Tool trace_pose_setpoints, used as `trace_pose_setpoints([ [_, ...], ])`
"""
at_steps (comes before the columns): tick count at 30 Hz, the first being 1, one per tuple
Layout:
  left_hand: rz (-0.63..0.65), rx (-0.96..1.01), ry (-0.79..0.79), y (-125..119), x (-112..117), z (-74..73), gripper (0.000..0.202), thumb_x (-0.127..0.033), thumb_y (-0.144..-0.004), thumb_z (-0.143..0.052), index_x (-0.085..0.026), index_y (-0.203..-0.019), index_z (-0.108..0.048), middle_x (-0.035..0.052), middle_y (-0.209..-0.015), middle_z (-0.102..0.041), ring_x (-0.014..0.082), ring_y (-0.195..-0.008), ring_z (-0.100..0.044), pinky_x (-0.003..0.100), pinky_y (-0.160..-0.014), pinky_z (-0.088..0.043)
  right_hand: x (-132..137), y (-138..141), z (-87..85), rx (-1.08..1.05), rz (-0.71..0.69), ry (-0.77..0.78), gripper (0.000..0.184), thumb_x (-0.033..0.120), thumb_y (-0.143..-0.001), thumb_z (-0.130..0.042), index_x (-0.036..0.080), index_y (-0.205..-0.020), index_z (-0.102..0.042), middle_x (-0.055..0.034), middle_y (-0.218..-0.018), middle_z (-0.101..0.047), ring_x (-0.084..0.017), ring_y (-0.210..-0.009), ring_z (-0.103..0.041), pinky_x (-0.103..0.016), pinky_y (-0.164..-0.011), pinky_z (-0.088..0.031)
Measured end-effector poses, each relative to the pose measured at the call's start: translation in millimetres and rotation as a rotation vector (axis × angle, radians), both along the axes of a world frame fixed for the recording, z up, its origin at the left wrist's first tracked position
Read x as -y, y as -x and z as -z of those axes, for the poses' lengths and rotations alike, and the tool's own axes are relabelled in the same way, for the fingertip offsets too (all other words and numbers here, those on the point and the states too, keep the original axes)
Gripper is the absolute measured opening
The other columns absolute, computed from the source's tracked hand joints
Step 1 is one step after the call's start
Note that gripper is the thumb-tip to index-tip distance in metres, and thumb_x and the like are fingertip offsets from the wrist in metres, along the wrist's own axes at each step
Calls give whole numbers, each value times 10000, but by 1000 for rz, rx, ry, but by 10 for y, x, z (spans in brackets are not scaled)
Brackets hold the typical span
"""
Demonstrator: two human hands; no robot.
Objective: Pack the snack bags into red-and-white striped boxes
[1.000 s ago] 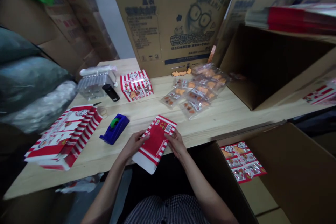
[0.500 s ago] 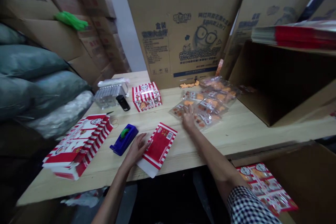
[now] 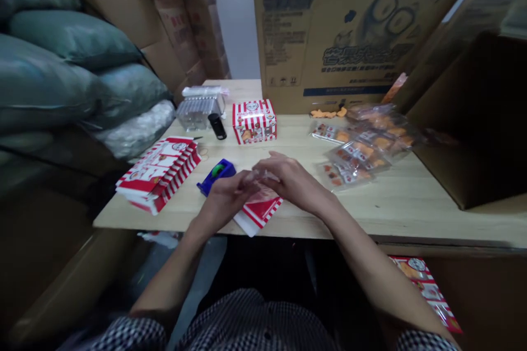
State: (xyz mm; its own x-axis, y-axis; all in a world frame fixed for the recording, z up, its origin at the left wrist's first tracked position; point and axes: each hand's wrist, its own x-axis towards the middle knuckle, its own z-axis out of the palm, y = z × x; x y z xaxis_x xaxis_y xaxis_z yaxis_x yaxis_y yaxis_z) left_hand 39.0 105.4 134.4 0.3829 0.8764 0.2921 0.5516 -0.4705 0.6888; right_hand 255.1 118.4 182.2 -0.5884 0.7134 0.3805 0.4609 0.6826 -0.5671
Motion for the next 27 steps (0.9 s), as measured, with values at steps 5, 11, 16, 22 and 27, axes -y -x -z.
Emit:
trace_pose_setpoints([
  [5, -389, 479, 278, 730, 348, 232, 289, -382, -795, -749, -133, -938, -712, 29, -749, -720, 129, -604, -629, 227, -596, -494, -94, -7, 63, -31, -98, 181, 928, 315, -805, -769, 334, -1559, -228, -48, -1600, -344, -271, -1486, -288, -518, -1227, -212],
  [11, -773, 1024, 551, 1344, 855, 665, 544, -299, -642, -869, -155, -1121, -656, 51, -911, -761, 165, -713, -724, 243, -659, -575, -580, 357, 1098, 815, -114, 286, 1297, 297, -549, -912, 324, -1583, -129, -121, -1671, -60, -464, -1495, 92, -738, -1093, 132],
  [16, -737, 958, 829, 1567, 1082, 953, 617, -270, -681, -848, -175, -1226, -575, 87, -881, -761, 192, -661, -734, 261, -573, -588, -614, 546, 1623, 954, -245, 308, 1353, 310, -480, -894, 282, -1587, -117, -194, -1652, -108, -463, -1502, 53, -718, -1097, 115],
  [22, -653, 924, 900, 1610, 892, 1131, 734, -236, -627, -871, -207, -1284, -545, 54, -939, -738, 189, -708, -725, 287, -602, -607, -337, 285, 1745, 787, -228, 335, 1278, 347, -488, -852, 297, -1574, -181, -195, -1556, -292, -424, -1480, -174, -652, -1142, 82],
  [27, -648, 892, 780, 1477, 667, 1297, 750, -225, -581, -877, -176, -1263, -570, 62, -1016, -722, 164, -735, -697, 264, -622, -591, 18, 199, 1823, 684, -128, 356, 1272, 408, -472, -864, 306, -1565, -222, -181, -1557, -273, -406, -1482, -155, -624, -1154, 86],
])
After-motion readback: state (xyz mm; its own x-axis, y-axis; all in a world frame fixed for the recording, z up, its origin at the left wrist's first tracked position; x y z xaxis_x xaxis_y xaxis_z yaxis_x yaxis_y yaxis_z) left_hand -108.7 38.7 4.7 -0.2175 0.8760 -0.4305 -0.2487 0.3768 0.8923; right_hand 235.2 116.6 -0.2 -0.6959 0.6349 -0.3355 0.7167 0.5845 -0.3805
